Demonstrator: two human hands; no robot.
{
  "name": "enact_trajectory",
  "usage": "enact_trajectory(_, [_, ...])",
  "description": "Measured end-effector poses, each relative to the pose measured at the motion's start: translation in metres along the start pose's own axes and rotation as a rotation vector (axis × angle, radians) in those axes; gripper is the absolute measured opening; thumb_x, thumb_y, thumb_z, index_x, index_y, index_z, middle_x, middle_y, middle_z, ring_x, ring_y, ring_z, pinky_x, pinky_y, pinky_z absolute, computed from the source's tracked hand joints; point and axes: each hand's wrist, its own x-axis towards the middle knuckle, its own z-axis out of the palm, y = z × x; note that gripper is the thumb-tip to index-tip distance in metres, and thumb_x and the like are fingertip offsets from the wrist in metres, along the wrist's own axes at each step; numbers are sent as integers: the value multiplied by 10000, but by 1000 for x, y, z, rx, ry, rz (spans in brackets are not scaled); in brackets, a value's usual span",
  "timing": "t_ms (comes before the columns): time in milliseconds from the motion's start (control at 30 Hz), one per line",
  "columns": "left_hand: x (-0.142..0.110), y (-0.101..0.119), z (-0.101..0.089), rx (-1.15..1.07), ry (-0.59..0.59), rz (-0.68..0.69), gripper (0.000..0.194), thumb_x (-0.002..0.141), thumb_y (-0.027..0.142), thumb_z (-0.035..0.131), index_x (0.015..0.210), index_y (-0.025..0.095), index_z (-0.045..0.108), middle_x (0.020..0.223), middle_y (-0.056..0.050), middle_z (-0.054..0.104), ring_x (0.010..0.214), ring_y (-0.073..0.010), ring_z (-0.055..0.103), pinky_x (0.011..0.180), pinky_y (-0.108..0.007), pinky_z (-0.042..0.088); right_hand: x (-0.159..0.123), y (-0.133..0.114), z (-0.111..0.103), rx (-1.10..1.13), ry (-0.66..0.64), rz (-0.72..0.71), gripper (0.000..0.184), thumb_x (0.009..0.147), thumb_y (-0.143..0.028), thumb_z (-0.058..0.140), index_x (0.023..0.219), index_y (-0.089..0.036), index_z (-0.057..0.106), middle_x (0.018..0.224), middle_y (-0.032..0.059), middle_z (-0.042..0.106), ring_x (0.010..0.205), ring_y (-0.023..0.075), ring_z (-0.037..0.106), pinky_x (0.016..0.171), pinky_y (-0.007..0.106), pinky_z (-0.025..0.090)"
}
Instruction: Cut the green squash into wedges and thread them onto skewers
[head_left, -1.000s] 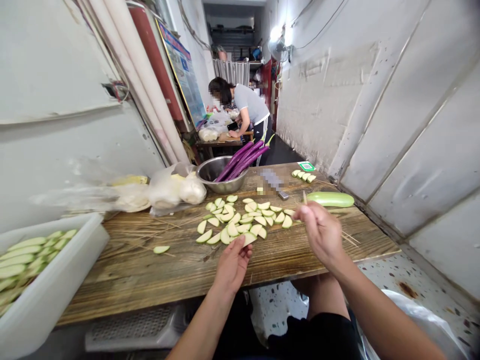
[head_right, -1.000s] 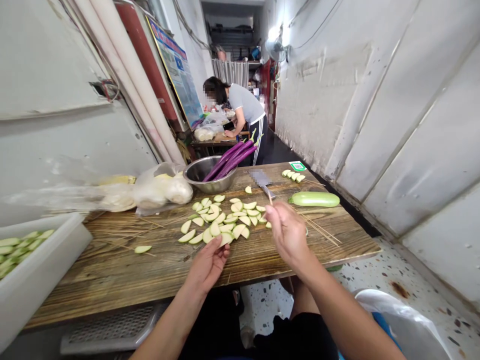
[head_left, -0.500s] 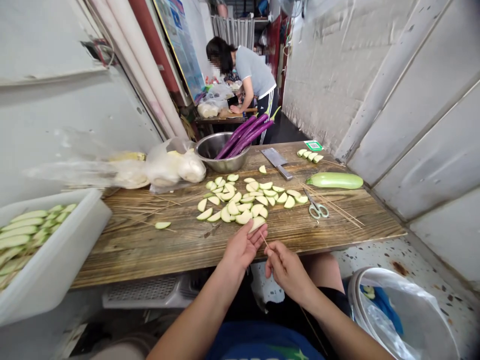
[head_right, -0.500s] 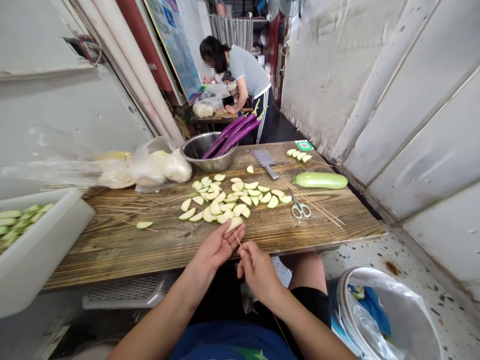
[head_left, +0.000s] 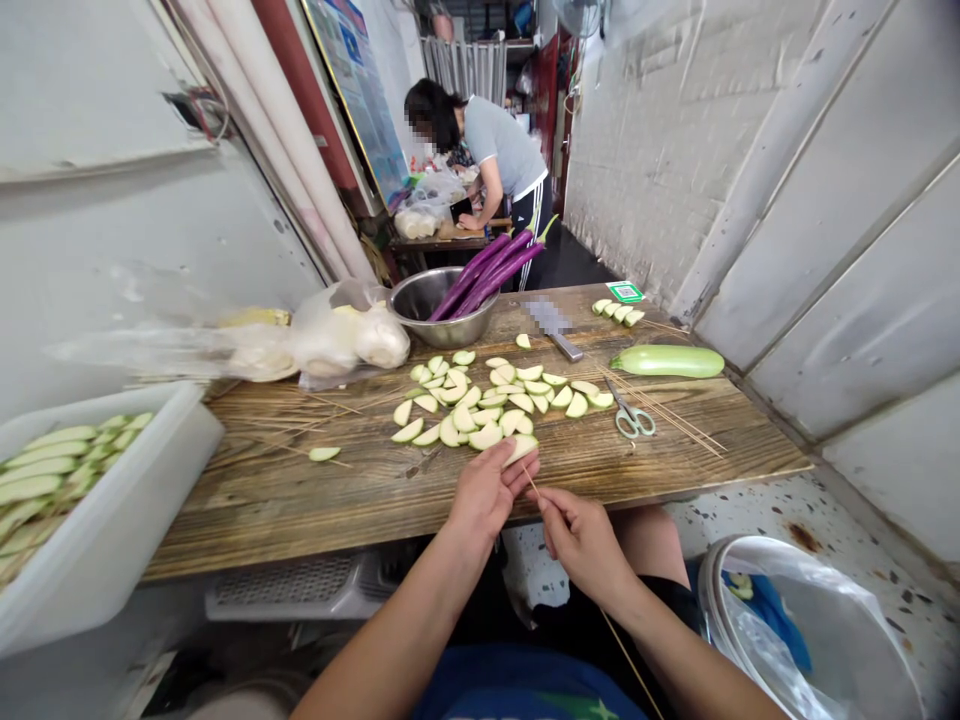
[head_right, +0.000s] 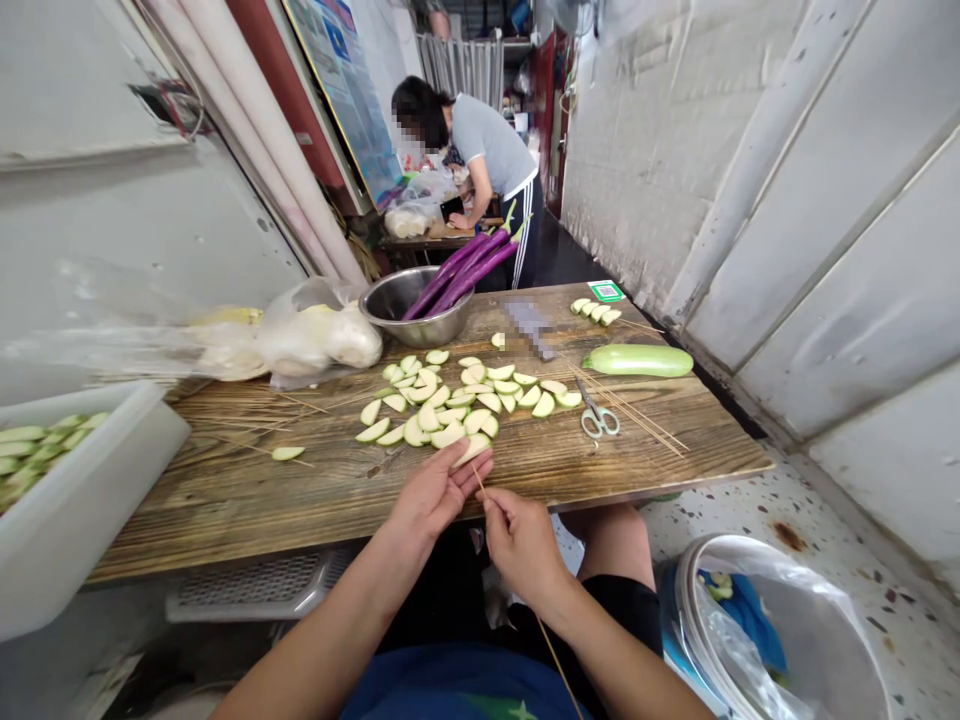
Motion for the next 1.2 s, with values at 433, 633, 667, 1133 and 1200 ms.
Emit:
enact_trajectory(433, [0,-2,4,38,-21,-11,93,740,78,609,828,76,578,859,-143,666,754,-225,665,706,-353,555,1,4,-2,-8,55,-26,289,859,-277,407,962,-158,650,416,-52,405,416,109,434,410,200,343])
enact_trajectory(633, [-1,-3,4,48,-35,-8,105,736,82,616,835,78,583,853,-137,667,742,-210,664,720,-351,549,0,8,-1,-1,62,-23,298,860,-296,404,960,-169,653,404,-50,419,419,122,454,428,212,362])
enact_trajectory(667, [-1,-3,3,52,-36,-8,104,737,83,615,836,79,584,852,-137,667,743,-209,664,722,-351,548,0,8,-1,1,62,-20,299,860,-299,404,961,-168,653,403,-50,418,419,123,456,431,214,364])
enact_trajectory(1133, [-4,-5,4,86,-44,0,110,733,101,623,837,80,595,834,-150,668,730,-221,665,700,-359,549,-1,13,1,0,80,-25,283,860,-279,404,952,-163,645,412,-48,419,436,121,465,410,204,349])
enact_trajectory(1200, [-4,-5,4,96,-47,2,93,737,101,617,826,82,595,818,-143,671,733,-218,664,700,-355,550,-1,13,2,5,81,-22,284,861,-287,402,947,-163,644,407,-48,415,435,124,468,408,205,349])
